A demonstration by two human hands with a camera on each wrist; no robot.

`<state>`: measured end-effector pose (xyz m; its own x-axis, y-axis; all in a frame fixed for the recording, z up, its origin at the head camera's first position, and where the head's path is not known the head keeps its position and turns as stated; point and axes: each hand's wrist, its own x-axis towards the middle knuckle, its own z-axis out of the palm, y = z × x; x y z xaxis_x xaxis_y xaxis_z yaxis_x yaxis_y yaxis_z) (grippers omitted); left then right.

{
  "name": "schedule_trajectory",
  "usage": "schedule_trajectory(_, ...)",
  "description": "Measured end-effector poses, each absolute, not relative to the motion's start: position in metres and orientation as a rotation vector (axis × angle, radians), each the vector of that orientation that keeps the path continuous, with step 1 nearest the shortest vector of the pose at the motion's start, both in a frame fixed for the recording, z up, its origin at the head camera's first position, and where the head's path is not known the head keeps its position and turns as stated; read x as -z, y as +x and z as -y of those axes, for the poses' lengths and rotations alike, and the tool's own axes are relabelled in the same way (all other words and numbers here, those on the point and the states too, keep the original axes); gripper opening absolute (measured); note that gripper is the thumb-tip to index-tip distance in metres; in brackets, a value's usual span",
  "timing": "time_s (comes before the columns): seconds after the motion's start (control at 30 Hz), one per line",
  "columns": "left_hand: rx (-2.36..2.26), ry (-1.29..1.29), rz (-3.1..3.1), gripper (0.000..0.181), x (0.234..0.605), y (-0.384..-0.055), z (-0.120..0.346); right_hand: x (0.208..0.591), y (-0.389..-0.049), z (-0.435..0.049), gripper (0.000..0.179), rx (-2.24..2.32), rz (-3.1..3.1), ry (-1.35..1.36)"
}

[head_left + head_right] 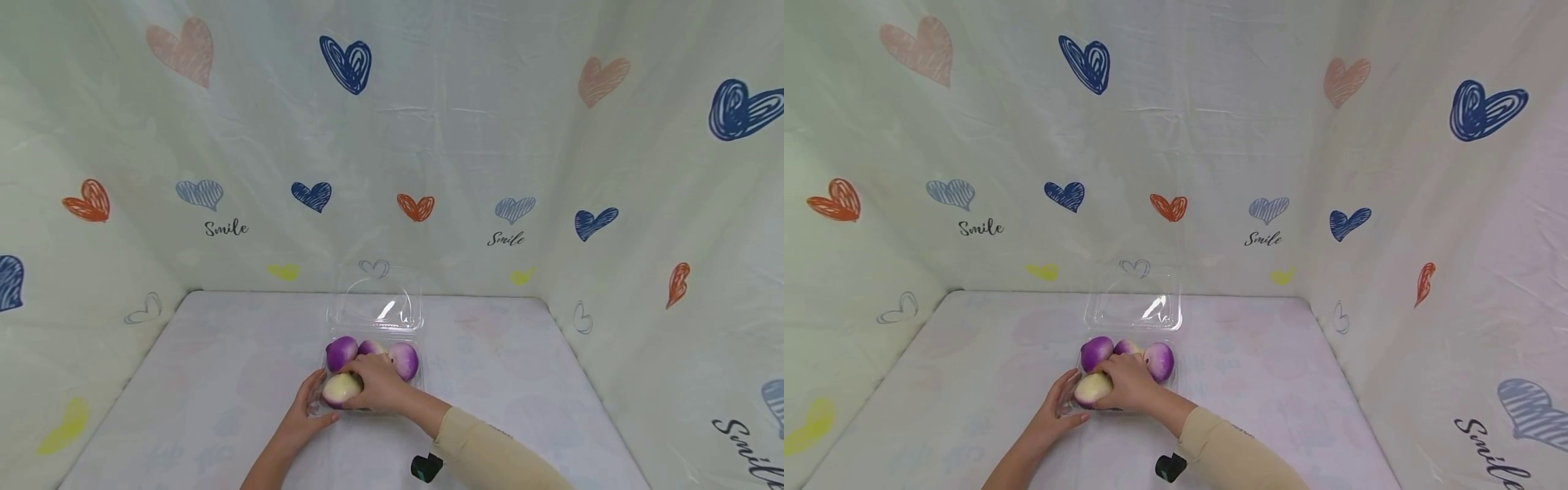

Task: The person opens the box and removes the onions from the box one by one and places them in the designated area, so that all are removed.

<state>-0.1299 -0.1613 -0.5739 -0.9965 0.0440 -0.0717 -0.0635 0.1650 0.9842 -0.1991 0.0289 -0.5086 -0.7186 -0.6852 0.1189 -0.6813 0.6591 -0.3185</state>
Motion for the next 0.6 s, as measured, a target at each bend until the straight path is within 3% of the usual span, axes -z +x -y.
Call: schedule_trajectory(0.6,-1.933,-0.055,-2.367,0.094,0.572,-0.131,0.16,0.499,-0.196,-0.046,0.055,0.809,-2.719,-1.146)
